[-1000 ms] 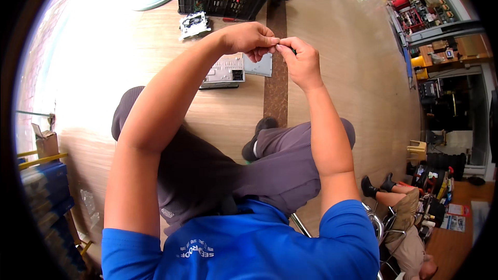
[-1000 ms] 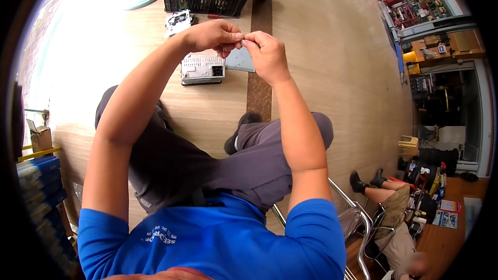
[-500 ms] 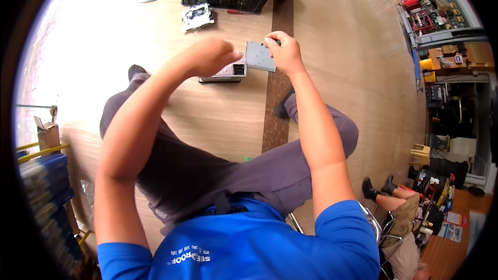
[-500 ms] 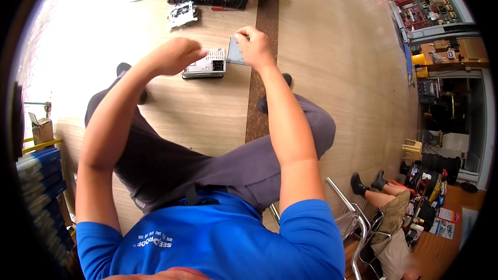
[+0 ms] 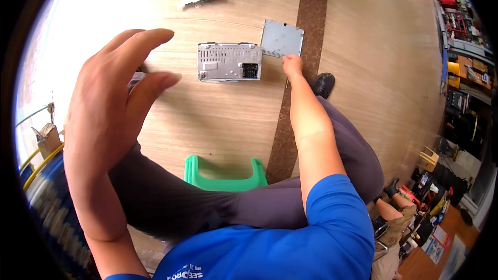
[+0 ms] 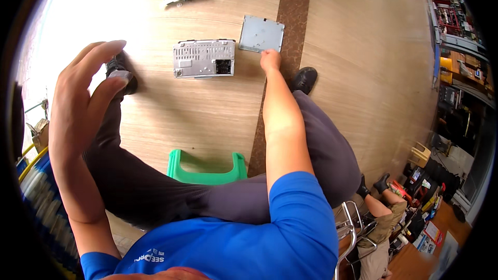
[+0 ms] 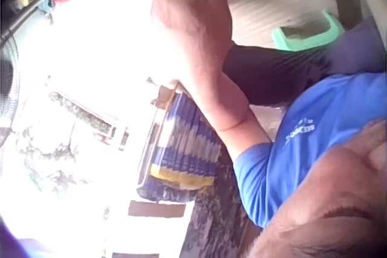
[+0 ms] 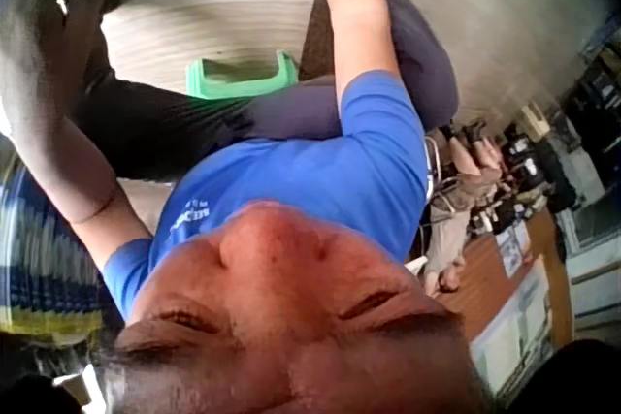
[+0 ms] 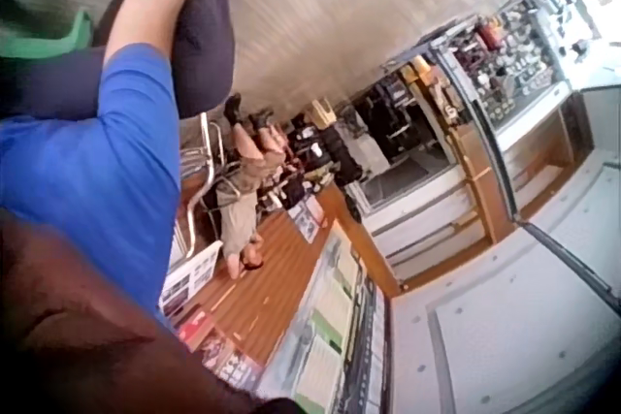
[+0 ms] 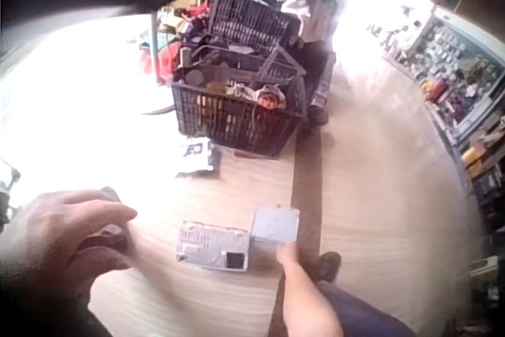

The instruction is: The person uses a screwdriver to remove and replace screws on the metal casing of an electronic unit while sitting on the floor.

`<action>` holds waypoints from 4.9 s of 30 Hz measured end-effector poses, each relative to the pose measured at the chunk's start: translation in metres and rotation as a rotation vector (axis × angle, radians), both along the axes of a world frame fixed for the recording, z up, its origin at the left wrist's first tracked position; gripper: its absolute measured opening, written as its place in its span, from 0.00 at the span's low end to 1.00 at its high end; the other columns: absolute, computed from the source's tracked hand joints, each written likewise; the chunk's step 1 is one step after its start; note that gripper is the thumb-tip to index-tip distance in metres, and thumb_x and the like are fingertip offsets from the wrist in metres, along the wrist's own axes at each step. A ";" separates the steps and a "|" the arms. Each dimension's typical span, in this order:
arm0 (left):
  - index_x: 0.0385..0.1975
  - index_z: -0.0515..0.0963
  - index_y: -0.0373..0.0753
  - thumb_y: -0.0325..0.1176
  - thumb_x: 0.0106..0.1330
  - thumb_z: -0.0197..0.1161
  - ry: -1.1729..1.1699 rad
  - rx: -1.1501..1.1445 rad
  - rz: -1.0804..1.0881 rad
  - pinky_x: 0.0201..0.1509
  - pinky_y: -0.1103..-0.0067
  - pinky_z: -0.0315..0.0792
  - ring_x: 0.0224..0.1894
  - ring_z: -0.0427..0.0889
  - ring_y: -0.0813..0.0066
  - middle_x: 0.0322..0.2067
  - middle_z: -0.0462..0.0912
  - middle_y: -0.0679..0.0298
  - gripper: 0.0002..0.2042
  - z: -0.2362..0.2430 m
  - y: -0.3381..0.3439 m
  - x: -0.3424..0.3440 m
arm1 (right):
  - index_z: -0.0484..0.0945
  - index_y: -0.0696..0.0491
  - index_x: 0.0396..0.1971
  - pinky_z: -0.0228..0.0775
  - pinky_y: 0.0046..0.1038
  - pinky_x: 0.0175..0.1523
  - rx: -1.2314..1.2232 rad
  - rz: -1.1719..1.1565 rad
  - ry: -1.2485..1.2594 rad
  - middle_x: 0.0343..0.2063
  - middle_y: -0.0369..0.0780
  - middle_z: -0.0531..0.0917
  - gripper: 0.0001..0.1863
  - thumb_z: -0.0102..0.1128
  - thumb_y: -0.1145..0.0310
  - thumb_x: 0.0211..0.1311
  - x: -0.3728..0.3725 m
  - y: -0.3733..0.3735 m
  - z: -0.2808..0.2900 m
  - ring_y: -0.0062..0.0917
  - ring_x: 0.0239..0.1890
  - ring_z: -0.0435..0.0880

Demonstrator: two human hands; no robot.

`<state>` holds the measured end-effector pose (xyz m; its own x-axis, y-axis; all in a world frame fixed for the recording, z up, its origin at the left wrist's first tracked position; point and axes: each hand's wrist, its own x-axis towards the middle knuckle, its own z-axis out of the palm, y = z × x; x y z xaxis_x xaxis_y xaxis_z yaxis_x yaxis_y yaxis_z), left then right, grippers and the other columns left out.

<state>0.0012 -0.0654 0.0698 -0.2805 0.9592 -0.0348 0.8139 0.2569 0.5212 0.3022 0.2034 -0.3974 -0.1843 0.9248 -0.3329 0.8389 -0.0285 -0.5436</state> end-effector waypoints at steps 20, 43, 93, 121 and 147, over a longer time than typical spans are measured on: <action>0.54 0.78 0.42 0.34 0.66 0.64 0.268 0.414 0.152 0.51 0.73 0.77 0.46 0.84 0.66 0.47 0.85 0.58 0.17 0.016 -0.035 -0.057 | 0.81 0.60 0.39 0.67 0.33 0.19 -0.042 -0.387 0.208 0.21 0.41 0.81 0.12 0.61 0.67 0.60 0.028 -0.117 -0.050 0.27 0.17 0.78; 0.51 0.75 0.28 0.32 0.70 0.58 -0.886 0.424 0.818 0.45 0.81 0.75 0.41 0.82 0.74 0.43 0.83 0.57 0.15 -0.211 -0.312 -0.041 | 0.81 0.62 0.43 0.73 0.39 0.56 -0.242 0.196 -0.065 0.46 0.56 0.82 0.22 0.65 0.59 0.58 -0.021 -0.223 0.086 0.47 0.52 0.81; 0.39 0.77 0.36 0.31 0.60 0.67 -0.023 0.135 0.379 0.42 0.66 0.74 0.38 0.81 0.52 0.35 0.80 0.53 0.10 -0.030 -0.235 0.058 | 0.77 0.60 0.27 0.66 0.36 0.30 0.644 0.231 -0.045 0.20 0.49 0.77 0.17 0.61 0.60 0.64 0.130 -0.170 0.501 0.34 0.21 0.73; 0.26 0.72 0.34 0.33 0.61 0.63 0.171 -0.141 0.295 0.39 0.61 0.71 0.33 0.78 0.49 0.27 0.77 0.51 0.10 -0.033 -0.265 0.045 | 0.70 0.58 0.21 0.60 0.29 0.27 0.026 0.491 -0.030 0.16 0.40 0.65 0.12 0.63 0.70 0.57 0.193 -0.274 0.465 0.22 0.21 0.64; 0.47 0.80 0.37 0.36 0.68 0.52 -0.292 -0.212 0.791 0.60 0.65 0.71 0.54 0.80 0.53 0.46 0.83 0.46 0.15 -0.335 -0.042 -0.021 | 0.80 0.54 0.29 0.73 0.37 0.35 0.404 0.730 0.208 0.23 0.45 0.82 0.11 0.68 0.62 0.57 -0.054 -0.178 0.338 0.39 0.28 0.82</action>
<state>-0.0201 -0.1075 -0.2655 -0.8140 0.4512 -0.3657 0.1961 0.8062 0.5582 0.2479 0.0250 -0.0599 -0.8000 0.5911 0.1028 0.4541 0.7085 -0.5402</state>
